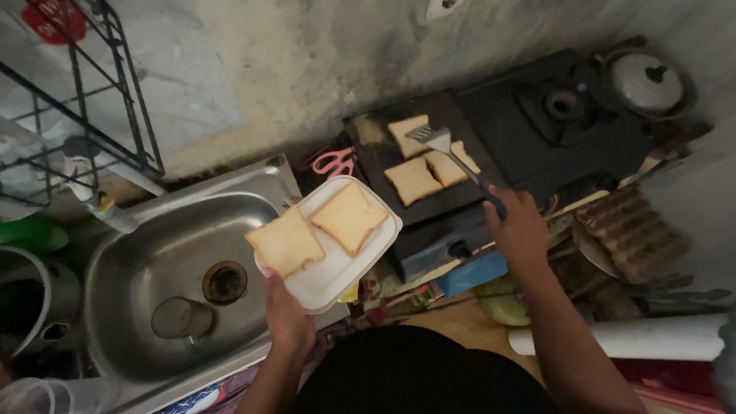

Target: The person toasts slices of bread on a flat griddle set on a gas stove, using a spatula to flip the slices and move the browned ones onto a plate. They take fresh slices from a bread package and repeat the process until a plate of toasted bread accumulates.

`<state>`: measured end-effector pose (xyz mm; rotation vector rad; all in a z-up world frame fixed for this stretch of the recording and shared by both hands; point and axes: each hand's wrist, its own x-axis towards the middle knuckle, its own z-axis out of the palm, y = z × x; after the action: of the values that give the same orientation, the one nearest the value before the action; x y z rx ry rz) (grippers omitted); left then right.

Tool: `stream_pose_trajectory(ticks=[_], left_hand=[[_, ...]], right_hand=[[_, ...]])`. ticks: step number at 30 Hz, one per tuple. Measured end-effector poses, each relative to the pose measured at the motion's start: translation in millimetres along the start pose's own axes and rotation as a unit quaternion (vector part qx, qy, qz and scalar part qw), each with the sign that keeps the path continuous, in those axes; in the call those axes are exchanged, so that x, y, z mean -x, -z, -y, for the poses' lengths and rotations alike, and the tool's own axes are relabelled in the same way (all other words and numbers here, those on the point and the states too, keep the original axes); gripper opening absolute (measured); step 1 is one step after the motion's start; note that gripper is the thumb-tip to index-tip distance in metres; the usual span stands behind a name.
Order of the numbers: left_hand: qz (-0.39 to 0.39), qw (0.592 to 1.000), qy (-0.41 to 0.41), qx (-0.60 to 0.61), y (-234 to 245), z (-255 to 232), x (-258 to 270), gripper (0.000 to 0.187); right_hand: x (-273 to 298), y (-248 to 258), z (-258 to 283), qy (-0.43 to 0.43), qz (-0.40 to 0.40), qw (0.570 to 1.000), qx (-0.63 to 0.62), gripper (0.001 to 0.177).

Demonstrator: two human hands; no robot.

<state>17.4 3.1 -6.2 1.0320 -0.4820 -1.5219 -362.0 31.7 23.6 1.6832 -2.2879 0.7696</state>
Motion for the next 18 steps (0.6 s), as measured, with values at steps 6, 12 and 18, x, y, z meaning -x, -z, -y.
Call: stream_pose_trajectory(ticks=[6,12,18], left_hand=[[0.003,1.0,0.014,0.002,1.4,-5.6,0.7,0.06],[-0.006,0.999,0.036,-0.003,0.8,-11.0,-2.1,0.059],[-0.004,0.999,0.034,0.0,1.6,-11.2,-3.2,0.059]], right_hand=[[-0.1,2.4,0.3,-0.055,0.052,0.997,0.004,0.035],[4.2,3.8,5.5,-0.008,-0.007,1.0,-0.021,0.032],[28.5,-8.2,18.7,0.008,-0.029,0.998,-0.046,0.031]])
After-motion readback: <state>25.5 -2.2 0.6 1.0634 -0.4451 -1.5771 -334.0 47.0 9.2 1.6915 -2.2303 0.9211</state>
